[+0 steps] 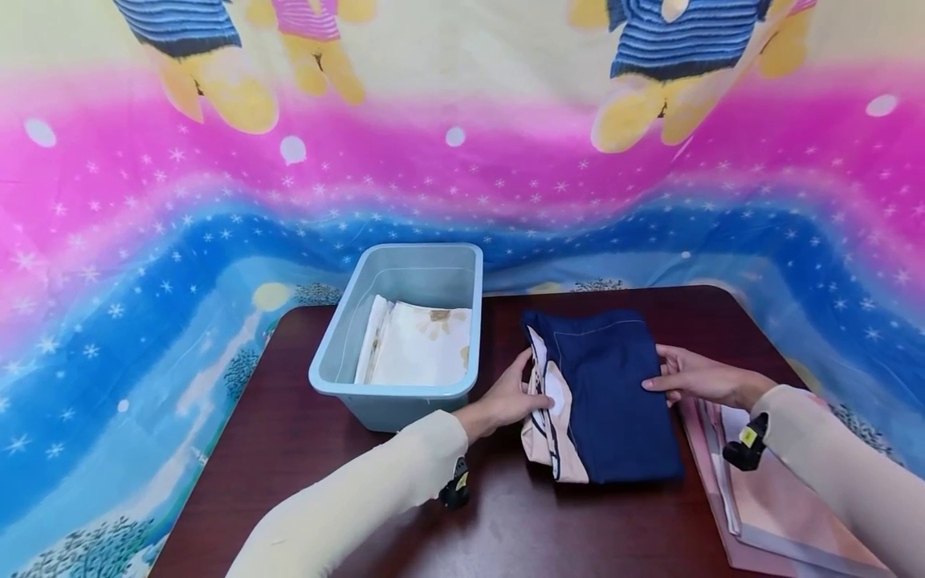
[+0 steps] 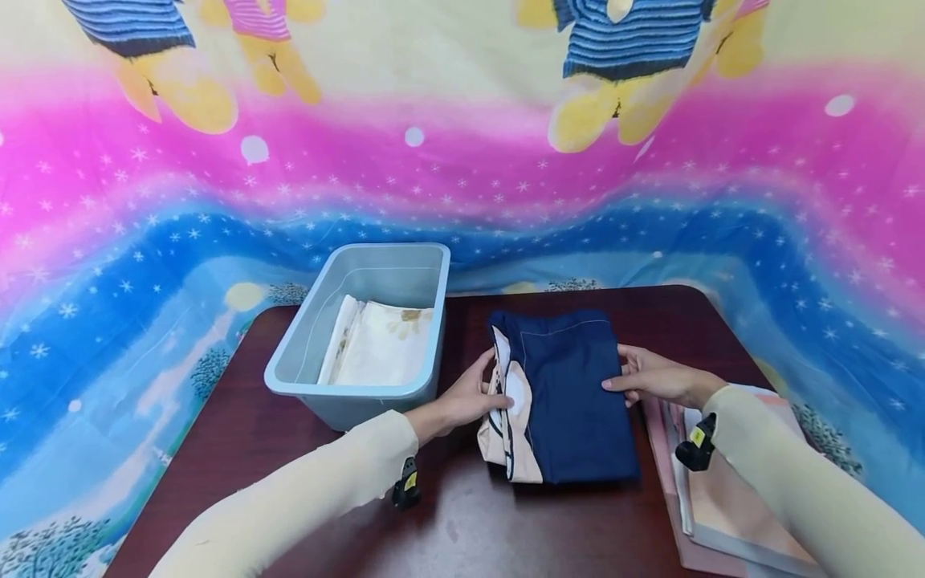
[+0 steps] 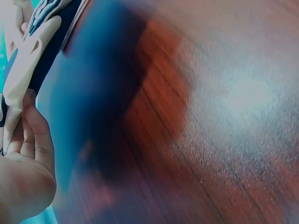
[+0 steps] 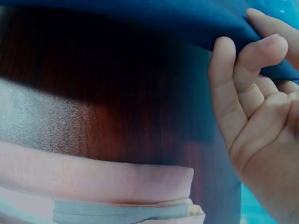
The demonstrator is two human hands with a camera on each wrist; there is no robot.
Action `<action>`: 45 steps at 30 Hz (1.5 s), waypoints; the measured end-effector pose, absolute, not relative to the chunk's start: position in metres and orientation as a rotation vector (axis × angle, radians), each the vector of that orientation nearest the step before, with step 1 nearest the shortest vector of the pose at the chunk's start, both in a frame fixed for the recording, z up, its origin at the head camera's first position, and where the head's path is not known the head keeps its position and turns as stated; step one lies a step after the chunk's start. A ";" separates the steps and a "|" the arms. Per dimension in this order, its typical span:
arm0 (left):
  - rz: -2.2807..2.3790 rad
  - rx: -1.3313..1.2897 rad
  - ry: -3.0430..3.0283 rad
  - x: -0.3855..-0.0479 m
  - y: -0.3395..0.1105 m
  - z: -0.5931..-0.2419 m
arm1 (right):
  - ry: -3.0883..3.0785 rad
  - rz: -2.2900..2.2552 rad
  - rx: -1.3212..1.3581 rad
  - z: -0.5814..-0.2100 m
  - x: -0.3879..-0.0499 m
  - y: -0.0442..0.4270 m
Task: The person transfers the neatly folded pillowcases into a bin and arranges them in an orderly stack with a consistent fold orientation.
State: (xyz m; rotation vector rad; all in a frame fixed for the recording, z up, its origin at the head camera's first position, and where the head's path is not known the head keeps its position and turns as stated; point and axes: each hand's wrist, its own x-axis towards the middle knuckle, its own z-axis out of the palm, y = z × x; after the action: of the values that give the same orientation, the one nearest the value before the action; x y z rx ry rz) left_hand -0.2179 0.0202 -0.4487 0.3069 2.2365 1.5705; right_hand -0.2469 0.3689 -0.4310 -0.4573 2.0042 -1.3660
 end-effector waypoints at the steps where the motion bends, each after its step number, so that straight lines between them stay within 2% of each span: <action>1: 1.566 0.299 2.231 -0.217 0.021 -0.447 | 2.010 -1.363 -0.465 -0.430 -0.247 0.369; 19: 1.572 0.315 2.104 -0.212 0.028 -0.426 | 2.204 -1.192 -0.347 -0.400 -0.244 0.369; 29: 1.559 0.381 2.109 -0.211 0.024 -0.398 | 2.101 -1.313 -0.446 -0.381 -0.249 0.366; 45: 1.502 0.501 2.205 -0.209 0.018 -0.351 | 2.251 -1.290 -0.439 -0.344 -0.242 0.358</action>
State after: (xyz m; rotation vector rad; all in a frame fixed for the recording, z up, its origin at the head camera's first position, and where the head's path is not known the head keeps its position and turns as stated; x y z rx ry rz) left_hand -0.2090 0.0183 -0.3505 0.5010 2.2046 1.5020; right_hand -0.2425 0.3585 -0.3444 -0.4394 2.2513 -1.2905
